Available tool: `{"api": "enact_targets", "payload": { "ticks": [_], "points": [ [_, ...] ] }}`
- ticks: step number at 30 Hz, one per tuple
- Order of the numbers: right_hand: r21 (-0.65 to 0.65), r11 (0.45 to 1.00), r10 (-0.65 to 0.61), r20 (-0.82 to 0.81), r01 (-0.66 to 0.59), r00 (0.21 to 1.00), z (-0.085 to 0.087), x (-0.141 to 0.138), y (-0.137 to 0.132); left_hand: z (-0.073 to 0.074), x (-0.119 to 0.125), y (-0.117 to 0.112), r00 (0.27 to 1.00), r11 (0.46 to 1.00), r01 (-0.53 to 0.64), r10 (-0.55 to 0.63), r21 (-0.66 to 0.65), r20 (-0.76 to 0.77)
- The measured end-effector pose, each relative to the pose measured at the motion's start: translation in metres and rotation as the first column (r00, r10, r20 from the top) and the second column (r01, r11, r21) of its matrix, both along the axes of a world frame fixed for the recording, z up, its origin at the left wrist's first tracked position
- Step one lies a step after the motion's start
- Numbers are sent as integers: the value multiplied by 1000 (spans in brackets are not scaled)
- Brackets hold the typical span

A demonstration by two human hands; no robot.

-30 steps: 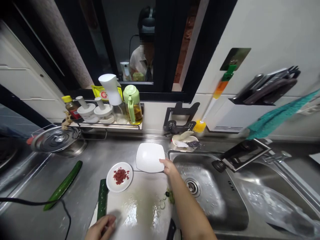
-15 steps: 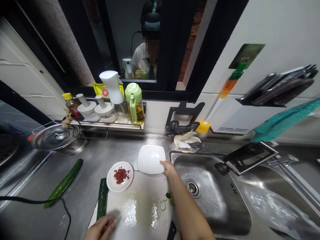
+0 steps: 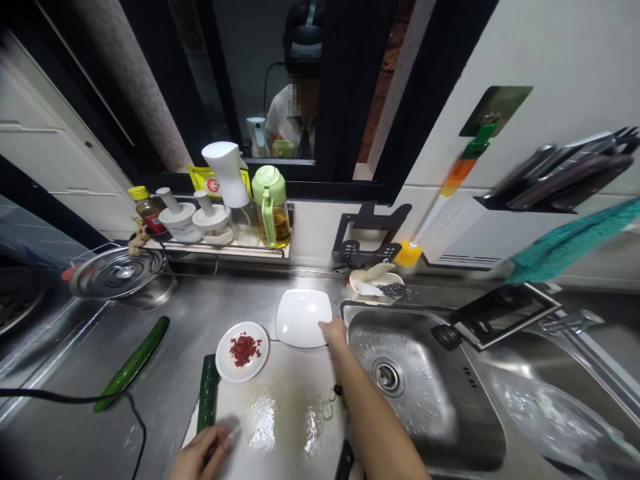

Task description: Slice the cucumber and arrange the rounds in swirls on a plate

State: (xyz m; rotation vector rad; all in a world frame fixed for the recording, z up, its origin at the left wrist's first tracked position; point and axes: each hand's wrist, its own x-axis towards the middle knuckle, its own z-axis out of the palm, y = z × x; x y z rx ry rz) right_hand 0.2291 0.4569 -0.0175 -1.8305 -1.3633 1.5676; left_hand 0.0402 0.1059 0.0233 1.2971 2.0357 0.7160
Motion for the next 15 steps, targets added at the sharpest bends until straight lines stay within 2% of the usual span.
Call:
{"api": "enact_targets", "payload": {
  "ticks": [3,6,12,15],
  "points": [
    [16,999,36,221,-40,975,7,1,3,-5,-7,-2,998,999,-38,38,14,-39],
    [32,996,71,355,-88,932,15,0,3,-8,-13,-3,995,997,-77,78,19,-64],
    [64,983,118,486,-170,866,29,-4,-7,-13,-22,-5,989,991,-133,132,-9,-71],
    [103,975,116,520,-197,846,39,-7,-11,-17,-24,-3,960,969,-245,239,-24,-142]
  ]
}}
